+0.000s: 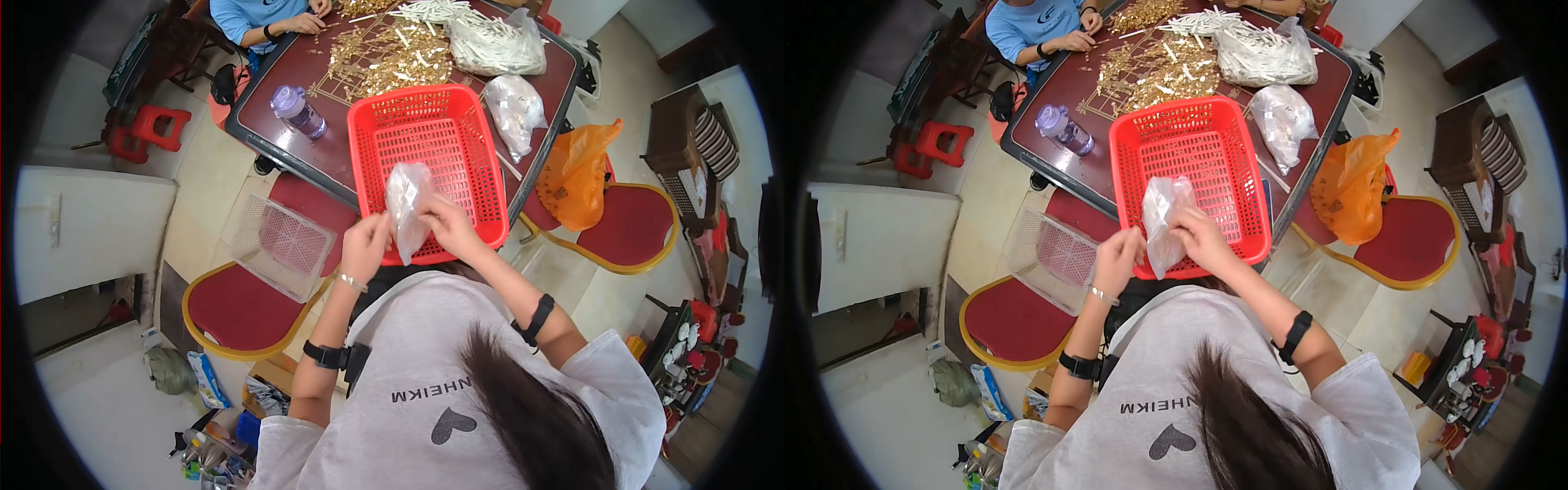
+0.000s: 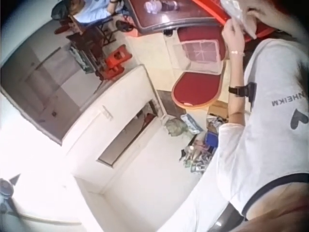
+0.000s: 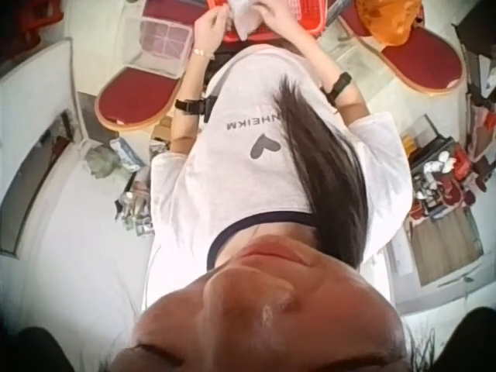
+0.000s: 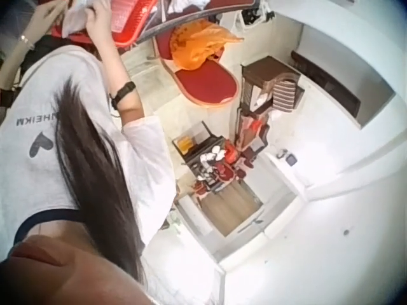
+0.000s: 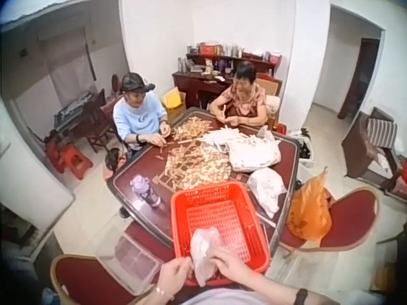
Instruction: Sorting and bagging small gold-colored shoe components into plastic bags.
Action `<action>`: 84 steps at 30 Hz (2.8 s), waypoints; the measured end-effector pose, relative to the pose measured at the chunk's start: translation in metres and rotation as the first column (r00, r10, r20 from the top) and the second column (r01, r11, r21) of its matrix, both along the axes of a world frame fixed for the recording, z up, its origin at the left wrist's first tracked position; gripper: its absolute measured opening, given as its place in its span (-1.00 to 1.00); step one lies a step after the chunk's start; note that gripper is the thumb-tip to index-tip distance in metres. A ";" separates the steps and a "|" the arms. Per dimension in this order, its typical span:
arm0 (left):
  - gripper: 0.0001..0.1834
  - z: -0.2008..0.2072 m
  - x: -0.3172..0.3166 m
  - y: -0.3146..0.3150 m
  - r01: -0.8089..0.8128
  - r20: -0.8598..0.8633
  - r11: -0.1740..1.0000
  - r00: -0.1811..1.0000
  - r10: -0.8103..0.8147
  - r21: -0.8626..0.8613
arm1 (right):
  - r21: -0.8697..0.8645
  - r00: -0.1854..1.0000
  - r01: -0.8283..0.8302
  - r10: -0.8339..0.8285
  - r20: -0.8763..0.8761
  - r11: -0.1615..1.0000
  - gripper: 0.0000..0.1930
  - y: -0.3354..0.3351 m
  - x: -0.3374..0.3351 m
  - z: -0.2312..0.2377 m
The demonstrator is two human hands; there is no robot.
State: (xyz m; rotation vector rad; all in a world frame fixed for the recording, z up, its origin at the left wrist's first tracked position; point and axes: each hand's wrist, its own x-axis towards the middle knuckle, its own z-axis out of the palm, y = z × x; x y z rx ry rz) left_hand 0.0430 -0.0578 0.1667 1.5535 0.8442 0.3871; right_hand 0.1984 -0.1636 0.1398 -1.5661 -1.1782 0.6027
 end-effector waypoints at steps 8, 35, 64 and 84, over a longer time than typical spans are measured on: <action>-0.63 -0.013 0.025 0.038 0.383 -0.273 0.922 0.894 -0.355 0.057 | -0.027 0.997 -0.073 0.074 0.037 0.997 -0.90 0.001 -0.014 0.000; -0.58 -0.003 0.031 0.035 0.378 -0.494 0.872 0.848 -0.192 0.311 | -0.006 0.964 -0.244 0.243 0.107 0.970 -0.89 0.002 0.002 -0.015; -0.68 -0.005 -0.010 0.009 0.237 -0.395 0.902 0.915 -0.083 0.360 | 0.007 0.983 0.160 -0.160 0.087 0.987 -0.84 0.033 0.005 -0.017; -0.77 -0.030 -0.016 0.001 -0.161 -0.112 0.987 0.981 0.157 -0.021 | -0.065 0.956 -0.107 0.121 0.269 0.992 -0.89 0.018 -0.029 -0.029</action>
